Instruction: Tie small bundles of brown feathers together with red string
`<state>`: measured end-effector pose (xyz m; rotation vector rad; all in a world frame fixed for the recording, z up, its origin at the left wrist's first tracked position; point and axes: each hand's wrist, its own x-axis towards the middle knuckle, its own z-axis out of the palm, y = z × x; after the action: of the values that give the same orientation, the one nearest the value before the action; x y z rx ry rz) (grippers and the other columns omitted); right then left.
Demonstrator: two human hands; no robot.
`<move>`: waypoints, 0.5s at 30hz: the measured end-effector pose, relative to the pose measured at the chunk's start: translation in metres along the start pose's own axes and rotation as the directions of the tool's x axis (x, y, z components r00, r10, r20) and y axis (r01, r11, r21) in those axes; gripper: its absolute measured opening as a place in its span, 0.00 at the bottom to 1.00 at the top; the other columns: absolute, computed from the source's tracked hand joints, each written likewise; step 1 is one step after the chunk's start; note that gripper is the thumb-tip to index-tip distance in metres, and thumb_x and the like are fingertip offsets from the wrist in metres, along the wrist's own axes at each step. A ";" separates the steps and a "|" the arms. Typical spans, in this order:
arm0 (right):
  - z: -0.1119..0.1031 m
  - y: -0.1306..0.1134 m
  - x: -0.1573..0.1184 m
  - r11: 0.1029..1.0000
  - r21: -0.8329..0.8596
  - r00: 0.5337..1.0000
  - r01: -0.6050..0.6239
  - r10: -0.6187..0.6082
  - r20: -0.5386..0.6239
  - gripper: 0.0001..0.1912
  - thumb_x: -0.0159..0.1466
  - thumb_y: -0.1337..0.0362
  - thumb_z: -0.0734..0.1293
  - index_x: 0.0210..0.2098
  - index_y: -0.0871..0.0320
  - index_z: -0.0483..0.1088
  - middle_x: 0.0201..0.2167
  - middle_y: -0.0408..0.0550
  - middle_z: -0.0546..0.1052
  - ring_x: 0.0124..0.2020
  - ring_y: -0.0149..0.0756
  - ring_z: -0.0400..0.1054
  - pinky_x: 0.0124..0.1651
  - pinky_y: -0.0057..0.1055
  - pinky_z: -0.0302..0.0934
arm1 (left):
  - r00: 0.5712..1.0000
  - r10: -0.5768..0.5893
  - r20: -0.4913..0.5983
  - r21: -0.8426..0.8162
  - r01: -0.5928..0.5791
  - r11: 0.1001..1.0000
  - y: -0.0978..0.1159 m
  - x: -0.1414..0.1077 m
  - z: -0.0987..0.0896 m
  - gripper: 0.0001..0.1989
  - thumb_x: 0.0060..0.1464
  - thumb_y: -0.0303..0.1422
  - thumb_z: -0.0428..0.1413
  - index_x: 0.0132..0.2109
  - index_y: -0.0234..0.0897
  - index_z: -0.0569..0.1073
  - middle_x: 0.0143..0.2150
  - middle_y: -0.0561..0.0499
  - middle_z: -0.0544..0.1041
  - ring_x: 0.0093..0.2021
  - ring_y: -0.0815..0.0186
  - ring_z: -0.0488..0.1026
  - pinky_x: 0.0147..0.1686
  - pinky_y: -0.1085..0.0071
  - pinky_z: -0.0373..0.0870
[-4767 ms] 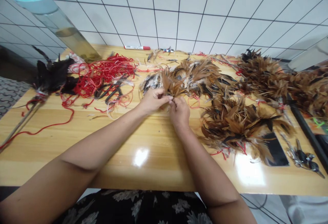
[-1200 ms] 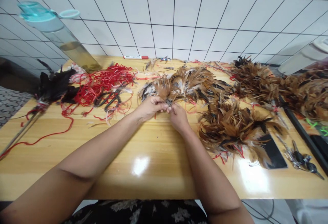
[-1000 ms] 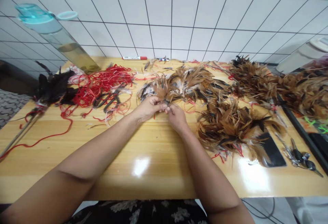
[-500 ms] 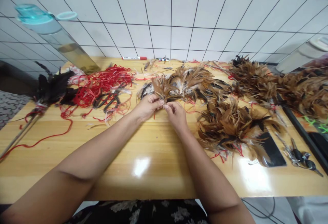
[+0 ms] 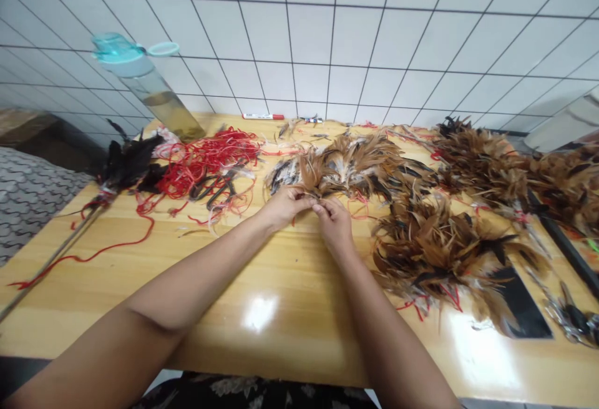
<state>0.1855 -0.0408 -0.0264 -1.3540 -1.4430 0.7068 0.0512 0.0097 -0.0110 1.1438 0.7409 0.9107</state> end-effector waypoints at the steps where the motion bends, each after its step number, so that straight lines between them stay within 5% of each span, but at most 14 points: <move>1: 0.000 0.000 0.000 1.000 0.008 1.000 -0.001 0.001 0.001 0.12 0.59 0.57 0.63 0.22 0.55 0.67 0.23 0.43 0.68 0.29 0.36 0.62 0.37 0.33 0.59 | 1.000 -0.005 0.011 -0.006 0.005 1.000 0.001 0.000 0.000 0.18 0.34 0.36 0.68 0.33 0.32 0.75 0.30 0.52 0.76 0.35 0.69 0.71 0.41 0.71 0.66; 15: 0.000 0.018 0.000 0.997 0.061 0.999 -0.045 0.046 -0.017 0.15 0.59 0.55 0.63 0.20 0.54 0.64 0.23 0.42 0.65 0.29 0.36 0.60 0.36 0.34 0.55 | 0.995 -0.007 0.103 -0.159 0.023 0.987 -0.003 0.000 0.002 0.23 0.33 0.39 0.70 0.37 0.30 0.76 0.30 0.50 0.77 0.30 0.70 0.72 0.39 0.69 0.68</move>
<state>0.1926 -0.0369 -0.0427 -1.3471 -1.3698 0.7597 0.0533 0.0084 -0.0135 1.0333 0.5818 0.8762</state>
